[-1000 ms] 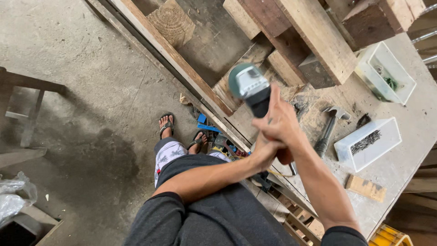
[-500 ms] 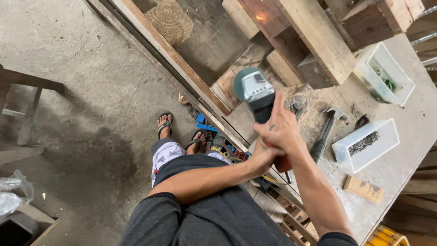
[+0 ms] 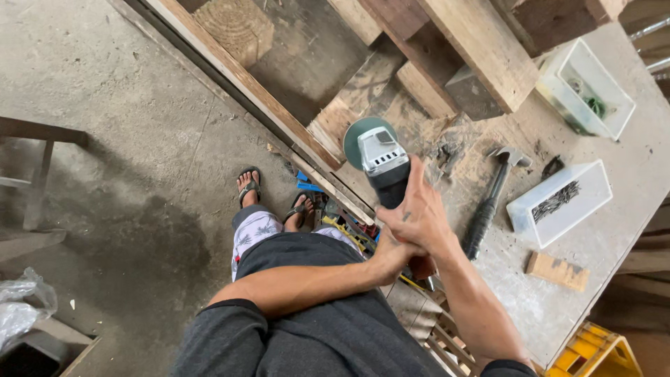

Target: The person uses an angle grinder with a sanding disc to smooth the surfaces of several small wooden blocks on a workbench. The person repositions the blocks and continues sanding different faces until the clip ends.

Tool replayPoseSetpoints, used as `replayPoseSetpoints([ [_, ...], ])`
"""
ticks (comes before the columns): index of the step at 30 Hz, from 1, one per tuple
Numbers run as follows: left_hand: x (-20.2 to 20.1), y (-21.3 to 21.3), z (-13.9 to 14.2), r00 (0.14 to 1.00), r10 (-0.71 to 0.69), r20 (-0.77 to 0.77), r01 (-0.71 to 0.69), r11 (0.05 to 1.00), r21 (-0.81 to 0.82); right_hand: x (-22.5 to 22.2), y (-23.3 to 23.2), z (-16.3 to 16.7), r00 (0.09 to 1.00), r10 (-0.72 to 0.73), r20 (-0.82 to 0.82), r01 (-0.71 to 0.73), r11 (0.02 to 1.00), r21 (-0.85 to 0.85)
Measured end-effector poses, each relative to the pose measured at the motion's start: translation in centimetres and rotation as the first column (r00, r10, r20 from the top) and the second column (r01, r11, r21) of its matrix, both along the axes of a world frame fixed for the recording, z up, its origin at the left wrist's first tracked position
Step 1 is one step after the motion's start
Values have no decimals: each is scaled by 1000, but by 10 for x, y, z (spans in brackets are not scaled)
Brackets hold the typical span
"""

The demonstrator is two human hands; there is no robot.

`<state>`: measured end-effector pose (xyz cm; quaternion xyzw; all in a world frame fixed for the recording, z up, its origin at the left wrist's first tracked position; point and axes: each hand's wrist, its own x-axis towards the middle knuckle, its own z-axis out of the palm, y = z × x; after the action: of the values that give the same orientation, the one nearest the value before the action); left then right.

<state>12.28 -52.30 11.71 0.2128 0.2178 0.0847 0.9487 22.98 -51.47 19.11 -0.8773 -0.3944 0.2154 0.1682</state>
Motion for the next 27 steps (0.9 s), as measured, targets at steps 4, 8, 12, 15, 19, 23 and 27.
replayPoseSetpoints([
  [4,-2,-8,-7,999,-31,-8,31,999,-9,-2,-3,-1,999,-42,14,42,999,16],
  [8,-3,-14,-13,1000,19,-20,-19,1000,-8,-5,2,4,999,-36,-30,34,998,-56],
  [12,-9,-18,-13,999,50,2,-49,997,-60,-11,1,5,1000,-6,-12,5,999,-47],
  [15,-10,-17,-12,998,-45,-42,42,997,-66,-12,0,4,998,30,52,-31,999,15],
  [19,-7,-14,-9,996,72,50,-68,995,-71,-9,4,5,999,38,-1,-38,999,-27],
  [23,-2,-11,-7,999,51,15,-50,997,-61,-4,12,11,999,36,29,-36,999,-25],
  [27,-3,-9,-9,999,-40,16,40,997,-61,-6,16,11,999,52,0,-52,998,-20],
])
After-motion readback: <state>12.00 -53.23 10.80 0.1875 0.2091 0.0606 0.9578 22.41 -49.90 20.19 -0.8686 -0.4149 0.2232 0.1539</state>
